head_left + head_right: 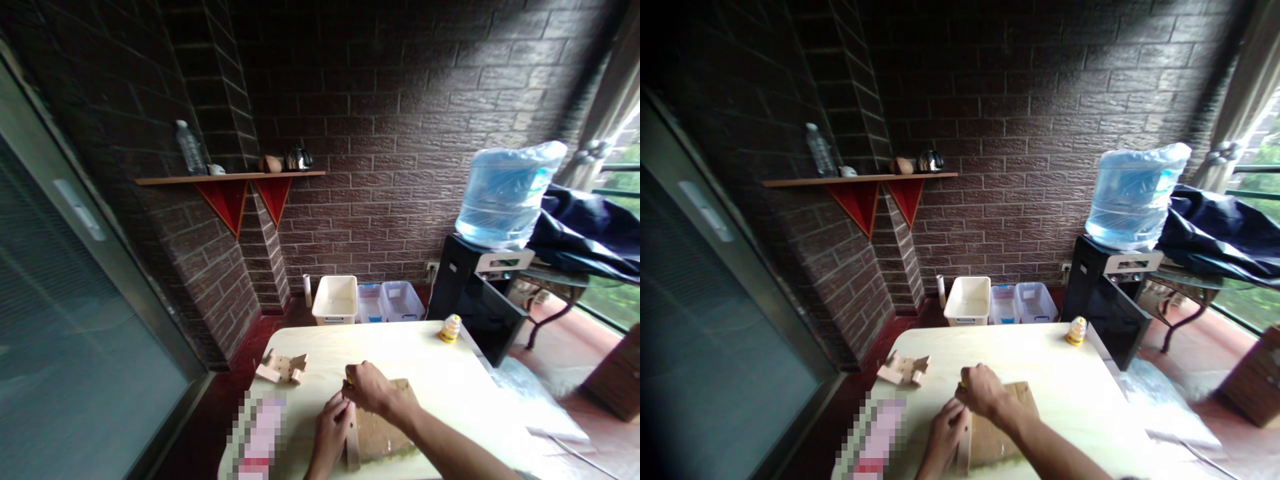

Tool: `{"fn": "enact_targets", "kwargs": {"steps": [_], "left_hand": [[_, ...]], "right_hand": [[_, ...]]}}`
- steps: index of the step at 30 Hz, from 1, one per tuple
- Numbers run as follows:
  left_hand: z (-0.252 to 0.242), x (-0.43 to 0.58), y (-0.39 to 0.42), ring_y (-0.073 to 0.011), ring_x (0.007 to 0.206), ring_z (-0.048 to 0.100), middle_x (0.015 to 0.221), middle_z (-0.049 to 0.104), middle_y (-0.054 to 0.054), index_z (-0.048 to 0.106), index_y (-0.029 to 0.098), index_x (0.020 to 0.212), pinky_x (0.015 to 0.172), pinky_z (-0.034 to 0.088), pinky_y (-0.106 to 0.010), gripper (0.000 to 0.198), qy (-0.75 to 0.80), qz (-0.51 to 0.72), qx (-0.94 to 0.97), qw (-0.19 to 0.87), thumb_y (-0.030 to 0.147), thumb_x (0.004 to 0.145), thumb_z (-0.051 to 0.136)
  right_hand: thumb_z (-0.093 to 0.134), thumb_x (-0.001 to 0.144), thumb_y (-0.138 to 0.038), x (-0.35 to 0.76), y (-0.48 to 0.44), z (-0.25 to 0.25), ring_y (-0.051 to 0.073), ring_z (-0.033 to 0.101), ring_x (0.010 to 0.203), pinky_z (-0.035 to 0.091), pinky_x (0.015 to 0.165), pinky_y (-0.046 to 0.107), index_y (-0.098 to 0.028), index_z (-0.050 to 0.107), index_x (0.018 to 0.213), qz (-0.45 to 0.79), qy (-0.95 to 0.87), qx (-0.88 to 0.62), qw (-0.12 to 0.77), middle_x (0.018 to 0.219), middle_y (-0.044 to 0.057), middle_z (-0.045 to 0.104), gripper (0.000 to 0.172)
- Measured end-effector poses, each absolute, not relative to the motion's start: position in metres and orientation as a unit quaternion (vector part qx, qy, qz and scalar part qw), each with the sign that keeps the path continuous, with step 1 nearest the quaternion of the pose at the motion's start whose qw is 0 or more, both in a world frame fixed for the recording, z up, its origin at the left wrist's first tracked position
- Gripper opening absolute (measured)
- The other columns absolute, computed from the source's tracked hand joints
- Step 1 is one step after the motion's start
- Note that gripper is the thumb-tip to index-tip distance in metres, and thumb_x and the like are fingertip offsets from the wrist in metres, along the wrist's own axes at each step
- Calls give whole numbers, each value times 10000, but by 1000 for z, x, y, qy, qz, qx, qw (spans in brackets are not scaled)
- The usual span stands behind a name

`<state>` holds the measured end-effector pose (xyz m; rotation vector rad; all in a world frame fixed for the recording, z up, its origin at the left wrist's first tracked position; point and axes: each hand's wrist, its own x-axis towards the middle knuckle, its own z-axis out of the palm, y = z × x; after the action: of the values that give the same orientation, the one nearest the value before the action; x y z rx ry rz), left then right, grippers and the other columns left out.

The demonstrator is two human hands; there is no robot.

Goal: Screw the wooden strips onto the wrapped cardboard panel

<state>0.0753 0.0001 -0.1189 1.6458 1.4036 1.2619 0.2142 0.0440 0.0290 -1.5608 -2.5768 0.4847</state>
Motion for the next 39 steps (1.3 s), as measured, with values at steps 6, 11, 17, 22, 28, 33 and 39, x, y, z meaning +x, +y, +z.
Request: {"fn": "enact_targets", "kwargs": {"steps": [6,11,17,22,28,33,39], "left_hand": [[-118,75,0,-252,935,737,1005,797,-120,788,217,896,856,587,-335,416,541,468,631,301,511,959,501],[-124,74,1,-252,910,736,958,795,-119,774,207,826,846,582,-338,431,546,469,629,293,517,956,504],[-125,75,1,-262,918,738,967,796,-125,777,200,850,832,587,-339,451,548,481,622,286,548,943,506],[-129,76,1,-255,832,744,943,799,-125,777,187,817,756,605,-337,454,553,488,612,285,562,918,542],[-128,75,1,-292,1098,736,1151,787,-151,805,208,1023,972,600,-384,433,527,500,618,301,558,922,570],[-132,74,3,-306,1195,703,1241,759,-173,801,195,1064,1072,556,-419,487,521,497,615,322,593,919,562],[-138,73,5,-295,1127,738,1230,767,-173,818,194,986,988,607,-364,490,518,508,614,312,606,914,564]], "right_hand": [[567,869,-248,213,46,28,242,758,799,444,619,271,-158,758,975,165,-844,-509,40,906,164,800,237],[547,880,-243,212,48,28,212,751,755,453,610,252,-161,765,964,167,-847,-503,35,860,135,801,247],[515,913,-302,208,46,30,250,759,778,495,637,289,-154,748,979,139,-858,-494,23,870,166,794,283],[582,881,-472,213,46,39,310,755,791,510,619,343,-180,668,1153,98,-885,-454,10,923,152,790,408],[648,880,-358,210,53,40,289,751,817,515,640,334,-196,694,1038,38,-919,-391,-28,921,119,788,231],[685,878,-271,205,56,18,283,732,857,529,707,366,-193,705,1017,-20,-933,-358,-45,955,115,779,161],[605,927,-289,210,64,-12,252,700,839,498,701,350,-202,716,989,-75,-934,-349,-19,960,95,769,154]]}}
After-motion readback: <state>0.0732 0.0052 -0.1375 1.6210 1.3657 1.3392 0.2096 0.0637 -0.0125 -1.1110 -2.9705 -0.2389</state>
